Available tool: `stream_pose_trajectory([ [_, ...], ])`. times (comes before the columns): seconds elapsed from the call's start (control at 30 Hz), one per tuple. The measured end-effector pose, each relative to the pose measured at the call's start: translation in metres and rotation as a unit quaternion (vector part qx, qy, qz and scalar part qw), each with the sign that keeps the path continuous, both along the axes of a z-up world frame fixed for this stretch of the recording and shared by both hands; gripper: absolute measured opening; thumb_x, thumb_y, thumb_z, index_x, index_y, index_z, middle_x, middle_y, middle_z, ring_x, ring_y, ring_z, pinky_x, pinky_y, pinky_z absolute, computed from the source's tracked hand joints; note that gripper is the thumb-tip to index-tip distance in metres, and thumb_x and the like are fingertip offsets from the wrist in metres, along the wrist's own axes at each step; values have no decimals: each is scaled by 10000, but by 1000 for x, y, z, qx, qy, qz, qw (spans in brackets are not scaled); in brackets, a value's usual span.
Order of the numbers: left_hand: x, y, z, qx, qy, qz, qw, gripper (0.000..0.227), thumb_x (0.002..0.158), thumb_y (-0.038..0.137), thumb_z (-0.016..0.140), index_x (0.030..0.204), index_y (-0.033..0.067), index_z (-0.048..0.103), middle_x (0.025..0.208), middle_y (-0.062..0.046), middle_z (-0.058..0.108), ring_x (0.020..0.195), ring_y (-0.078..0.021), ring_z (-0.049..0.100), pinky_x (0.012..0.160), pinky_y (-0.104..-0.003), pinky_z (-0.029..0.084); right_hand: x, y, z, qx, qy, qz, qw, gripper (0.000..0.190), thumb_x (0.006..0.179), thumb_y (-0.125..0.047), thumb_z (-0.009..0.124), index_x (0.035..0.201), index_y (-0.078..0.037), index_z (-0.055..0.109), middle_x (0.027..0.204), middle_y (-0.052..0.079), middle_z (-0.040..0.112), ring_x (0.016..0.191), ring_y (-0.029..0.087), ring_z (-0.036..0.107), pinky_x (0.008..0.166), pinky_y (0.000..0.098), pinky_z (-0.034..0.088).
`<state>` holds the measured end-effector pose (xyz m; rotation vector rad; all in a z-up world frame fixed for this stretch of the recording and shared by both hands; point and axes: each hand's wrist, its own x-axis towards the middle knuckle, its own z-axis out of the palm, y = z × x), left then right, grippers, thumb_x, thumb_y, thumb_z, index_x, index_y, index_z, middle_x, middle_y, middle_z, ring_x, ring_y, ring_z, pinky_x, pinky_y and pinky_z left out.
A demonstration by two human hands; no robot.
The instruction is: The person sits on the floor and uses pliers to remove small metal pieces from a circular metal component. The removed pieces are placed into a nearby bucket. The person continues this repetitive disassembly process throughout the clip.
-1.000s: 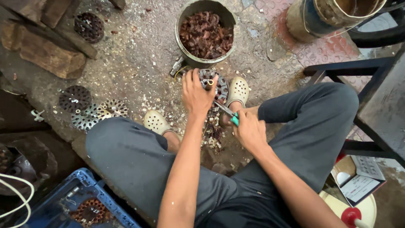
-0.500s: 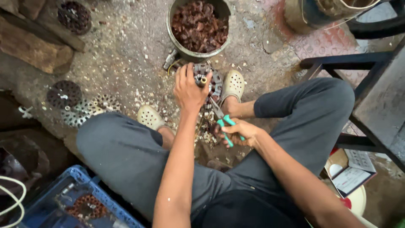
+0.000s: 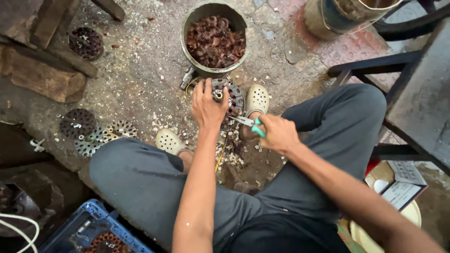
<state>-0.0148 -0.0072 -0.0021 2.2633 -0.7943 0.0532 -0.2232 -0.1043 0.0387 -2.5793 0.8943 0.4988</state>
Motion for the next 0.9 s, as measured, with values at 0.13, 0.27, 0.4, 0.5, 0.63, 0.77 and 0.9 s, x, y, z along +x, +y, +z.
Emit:
stream_pose_trajectory([
  [0.13, 2, -1, -1, -14, 2, 13, 1000, 558, 894, 425, 728, 1281, 28, 666, 1307, -212, 645, 1198, -408, 619, 986, -497, 525, 7, -10, 11, -59, -127, 80, 987, 454, 647, -181, 767, 1065, -104, 605, 970, 106, 669, 901, 346, 675, 696, 482, 546],
  [0.27, -1, -1, -4, 0, 14, 29, 999, 583, 886, 472, 737, 1274, 43, 665, 1296, -188, 655, 1200, -394, 620, 975, -494, 523, 1, -3, -5, -50, -77, 54, 994, 413, 742, -185, 754, 1128, -122, 619, 995, 95, 674, 961, 304, 672, 788, 466, 514],
  [0.4, -3, -3, -8, 6, 1, 30, 1000, 600, 878, 488, 740, 1277, 46, 666, 1295, -181, 653, 1217, -390, 613, 987, -500, 519, -5, -7, -22, 403, -52, -70, 911, 309, 932, -242, 730, 1167, -71, 625, 981, 78, 634, 945, 203, 608, 845, 365, 509],
  [0.5, -4, -3, -10, 11, 0, 33, 999, 613, 875, 502, 747, 1281, 50, 668, 1303, -181, 651, 1219, -387, 611, 995, -500, 518, -9, -16, -26, 538, -18, -162, 827, 346, 953, -249, 693, 1260, -104, 630, 1033, -3, 634, 952, 108, 586, 801, 290, 483],
  [0.63, -2, -2, -9, 10, 4, 31, 999, 629, 870, 511, 748, 1284, 45, 665, 1308, -188, 649, 1223, -391, 610, 993, -494, 518, -10, -23, -32, 621, 30, -275, 733, 440, 900, -263, 686, 1313, -135, 608, 1067, -35, 665, 895, 80, 593, 686, 257, 490],
  [0.77, -2, -2, -10, 2, 2, 28, 1000, 626, 875, 506, 744, 1287, 42, 666, 1299, -181, 655, 1223, -390, 618, 1003, -493, 527, -18, -13, -48, 615, -9, -277, 738, 512, 920, -280, 698, 1400, -145, 580, 1059, -4, 596, 885, 118, 573, 688, 287, 468],
  [0.9, -2, -3, -10, 21, 10, 25, 999, 631, 881, 513, 744, 1280, 31, 658, 1287, -197, 647, 1194, -388, 621, 962, -495, 519, -29, 10, -54, 292, -54, -57, 953, 510, 903, -309, 754, 1274, 15, 621, 1140, 186, 652, 1032, 276, 607, 862, 415, 498],
])
